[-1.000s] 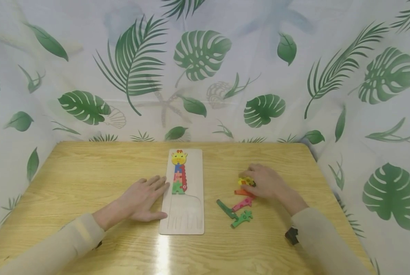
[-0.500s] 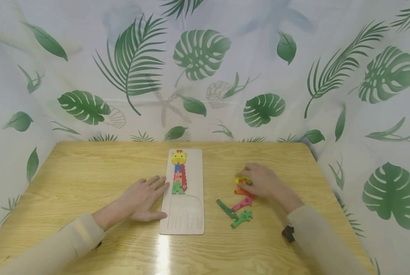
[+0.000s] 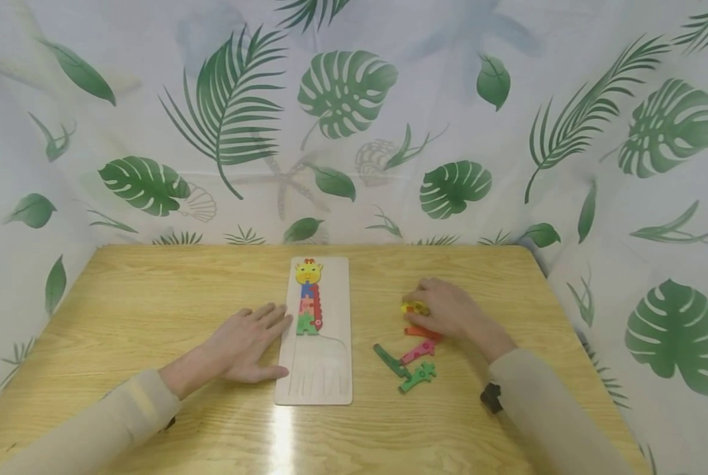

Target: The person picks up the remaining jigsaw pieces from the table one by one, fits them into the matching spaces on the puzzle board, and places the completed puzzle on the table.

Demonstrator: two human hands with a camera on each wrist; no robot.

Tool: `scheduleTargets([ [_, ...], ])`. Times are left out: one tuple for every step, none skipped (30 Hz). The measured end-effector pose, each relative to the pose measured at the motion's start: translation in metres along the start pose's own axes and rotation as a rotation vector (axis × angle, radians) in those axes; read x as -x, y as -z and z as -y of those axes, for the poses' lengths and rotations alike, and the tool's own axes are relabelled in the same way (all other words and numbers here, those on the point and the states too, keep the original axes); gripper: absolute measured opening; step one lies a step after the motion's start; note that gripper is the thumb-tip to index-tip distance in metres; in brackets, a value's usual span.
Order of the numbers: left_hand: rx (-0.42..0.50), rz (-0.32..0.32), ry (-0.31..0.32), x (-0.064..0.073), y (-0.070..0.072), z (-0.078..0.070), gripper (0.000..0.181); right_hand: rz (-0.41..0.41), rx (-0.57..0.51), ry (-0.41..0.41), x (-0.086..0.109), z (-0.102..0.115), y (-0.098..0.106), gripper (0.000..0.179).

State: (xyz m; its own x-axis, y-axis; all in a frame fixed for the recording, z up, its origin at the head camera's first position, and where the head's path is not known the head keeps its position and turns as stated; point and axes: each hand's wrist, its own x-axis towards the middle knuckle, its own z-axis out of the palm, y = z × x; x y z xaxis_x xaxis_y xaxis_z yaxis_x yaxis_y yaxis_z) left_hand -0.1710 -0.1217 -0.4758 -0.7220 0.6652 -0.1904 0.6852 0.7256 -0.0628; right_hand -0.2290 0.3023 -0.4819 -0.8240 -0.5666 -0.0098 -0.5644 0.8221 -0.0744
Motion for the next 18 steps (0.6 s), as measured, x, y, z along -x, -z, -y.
scheduleTargets([
  [-0.002, -0.001, -0.001, 0.0001, 0.0001, -0.0001, 0.099, 0.001, 0.0, -0.003, -0.0007, 0.0, -0.0005, 0.044],
  [-0.004, -0.003, -0.002, 0.0002, 0.0002, -0.0001, 0.099, 0.001, -0.001, -0.007, -0.0013, -0.0001, -0.0007, 0.044],
  [-0.006, -0.004, -0.003, 0.0003, 0.0002, -0.0002, 0.099, 0.001, -0.002, -0.009, -0.002, 0.0, -0.0008, 0.045],
  [-0.007, -0.006, -0.003, 0.0004, 0.0003, -0.0002, 0.099, 0.001, -0.004, -0.011, -0.0025, -0.0001, -0.0007, 0.045],
  [-0.009, -0.008, -0.003, 0.0005, 0.0004, -0.0003, 0.098, 0.002, -0.007, -0.012, -0.0031, 0.0, -0.0006, 0.045],
  [-0.01, -0.009, -0.003, 0.0006, 0.0004, -0.0003, 0.098, 0.001, -0.009, -0.013, -0.0037, 0.0002, -0.0004, 0.045],
  [-0.011, -0.011, -0.003, 0.0006, 0.0004, -0.0003, 0.098, 0.001, -0.01, -0.014, -0.0041, 0.0002, -0.0002, 0.045],
  [-0.011, -0.011, -0.003, 0.0006, 0.0004, -0.0002, 0.098, 0.002, -0.011, -0.015, -0.0045, 0.0002, -0.0002, 0.045],
  [-0.011, -0.012, -0.002, 0.0005, 0.0003, -0.0002, 0.098, 0.004, -0.011, -0.017, -0.0049, 0.0001, -0.0002, 0.045],
  [-0.011, -0.013, -0.002, 0.0004, 0.0002, -0.0002, 0.098, 0.007, -0.012, -0.019, -0.0051, 0.0001, -0.0002, 0.045],
  [-0.011, -0.013, -0.002, 0.0003, 0.0001, -0.0002, 0.098, 0.01, -0.012, -0.022, -0.0053, 0.0002, -0.0003, 0.045],
  [-0.012, -0.012, -0.001, 0.0002, -0.0001, -0.0001, 0.098, 0.012, -0.012, -0.024, -0.0054, 0.0003, -0.0003, 0.045],
  [-0.012, -0.012, -0.001, 0.0001, -0.0002, -0.0001, 0.098, 0.014, -0.013, -0.025, -0.0055, 0.0004, -0.0003, 0.045],
  [-0.012, -0.011, 0.0, 0.0001, -0.0004, -0.0001, 0.098, 0.016, -0.014, -0.027, -0.0055, 0.0006, -0.0003, 0.045],
  [-0.013, -0.012, 0.0, 0.0001, -0.0005, -0.0001, 0.098, 0.016, -0.017, -0.028, -0.0056, 0.0008, -0.0001, 0.045],
  [-0.014, -0.011, 0.001, 0.0001, -0.0007, -0.0001, 0.098, 0.019, -0.021, -0.03, -0.0056, 0.001, -0.0001, 0.045],
  [-0.015, -0.01, 0.001, 0.0002, -0.0007, -0.0001, 0.098, 0.021, -0.023, -0.031, -0.0055, 0.0014, 0.0003, 0.046],
  [-0.016, -0.01, 0.001, 0.0003, -0.0008, -0.0001, 0.098, 0.022, -0.025, -0.032, -0.0054, 0.0018, 0.0007, 0.046],
])
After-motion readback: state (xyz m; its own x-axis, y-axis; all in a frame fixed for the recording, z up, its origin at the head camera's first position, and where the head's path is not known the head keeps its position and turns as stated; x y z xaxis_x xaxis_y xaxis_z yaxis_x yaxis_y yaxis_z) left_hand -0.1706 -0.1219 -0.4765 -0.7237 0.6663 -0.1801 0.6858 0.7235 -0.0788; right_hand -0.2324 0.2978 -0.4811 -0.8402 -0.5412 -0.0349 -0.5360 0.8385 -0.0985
